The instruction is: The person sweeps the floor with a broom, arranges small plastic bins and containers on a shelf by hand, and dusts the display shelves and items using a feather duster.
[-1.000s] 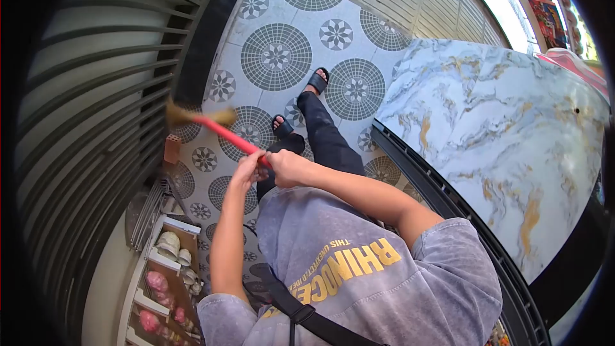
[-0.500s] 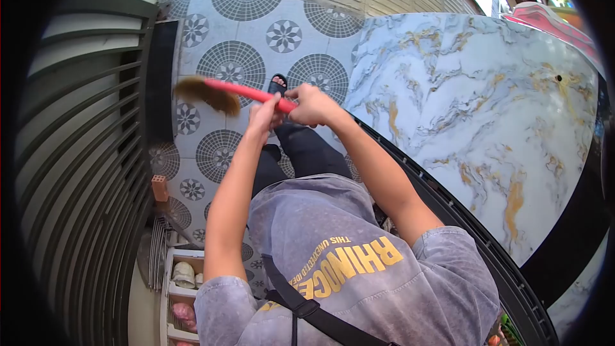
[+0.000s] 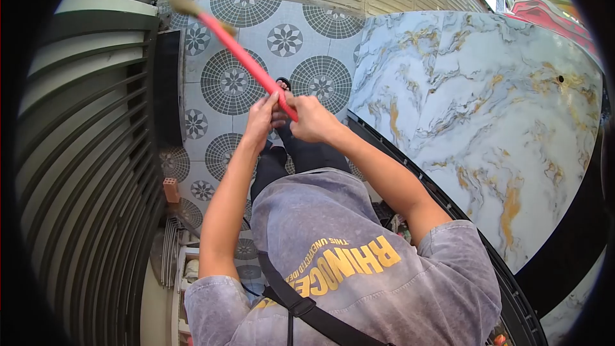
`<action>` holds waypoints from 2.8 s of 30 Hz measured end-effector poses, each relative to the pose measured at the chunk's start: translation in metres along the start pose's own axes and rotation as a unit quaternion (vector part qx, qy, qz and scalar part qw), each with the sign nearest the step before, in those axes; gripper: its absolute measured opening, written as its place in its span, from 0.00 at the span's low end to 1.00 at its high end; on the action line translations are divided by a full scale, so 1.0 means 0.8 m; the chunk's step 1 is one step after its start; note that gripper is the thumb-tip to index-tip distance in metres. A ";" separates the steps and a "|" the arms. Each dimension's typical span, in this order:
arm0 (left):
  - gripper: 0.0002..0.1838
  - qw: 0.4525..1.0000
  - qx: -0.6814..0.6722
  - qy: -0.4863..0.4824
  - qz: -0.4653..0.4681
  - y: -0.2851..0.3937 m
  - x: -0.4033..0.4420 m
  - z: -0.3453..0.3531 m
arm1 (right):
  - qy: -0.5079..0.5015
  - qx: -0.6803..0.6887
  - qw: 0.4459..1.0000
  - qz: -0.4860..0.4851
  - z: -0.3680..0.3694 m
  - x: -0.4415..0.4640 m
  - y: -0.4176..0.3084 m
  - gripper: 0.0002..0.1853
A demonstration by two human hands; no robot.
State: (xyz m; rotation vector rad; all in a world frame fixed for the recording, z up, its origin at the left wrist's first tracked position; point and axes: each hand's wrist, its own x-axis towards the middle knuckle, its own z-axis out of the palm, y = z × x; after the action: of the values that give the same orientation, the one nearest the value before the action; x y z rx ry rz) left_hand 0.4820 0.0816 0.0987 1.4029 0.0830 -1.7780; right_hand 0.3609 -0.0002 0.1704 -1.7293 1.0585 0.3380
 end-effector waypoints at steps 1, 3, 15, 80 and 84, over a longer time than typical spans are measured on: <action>0.20 1.000 -0.008 -0.005 -0.004 -0.005 -0.013 -0.003 | -0.039 0.000 0.999 -0.011 -0.001 -0.003 0.001 0.17; 0.18 0.999 -0.014 0.036 -0.025 -0.014 -0.036 -0.007 | -0.124 0.018 0.992 0.018 0.000 -0.003 -0.002 0.16; 0.16 0.980 -0.125 0.143 -0.052 -0.078 0.052 -0.037 | -0.101 -0.075 0.992 0.012 0.031 0.081 -0.007 0.16; 0.19 0.758 0.619 -0.200 -0.039 0.152 0.184 0.078 | 0.401 0.359 0.761 0.363 0.006 0.135 -0.041 0.15; 0.09 0.769 0.617 -0.151 -0.068 0.174 0.227 0.094 | 0.399 0.425 0.744 0.328 -0.039 0.130 -0.064 0.09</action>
State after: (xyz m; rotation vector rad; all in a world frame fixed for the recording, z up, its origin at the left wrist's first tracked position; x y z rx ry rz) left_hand 0.5112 -0.1492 0.0361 1.9110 -1.4368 -2.2280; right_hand 0.4522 -0.0738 0.1468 -0.5577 2.0341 -0.4923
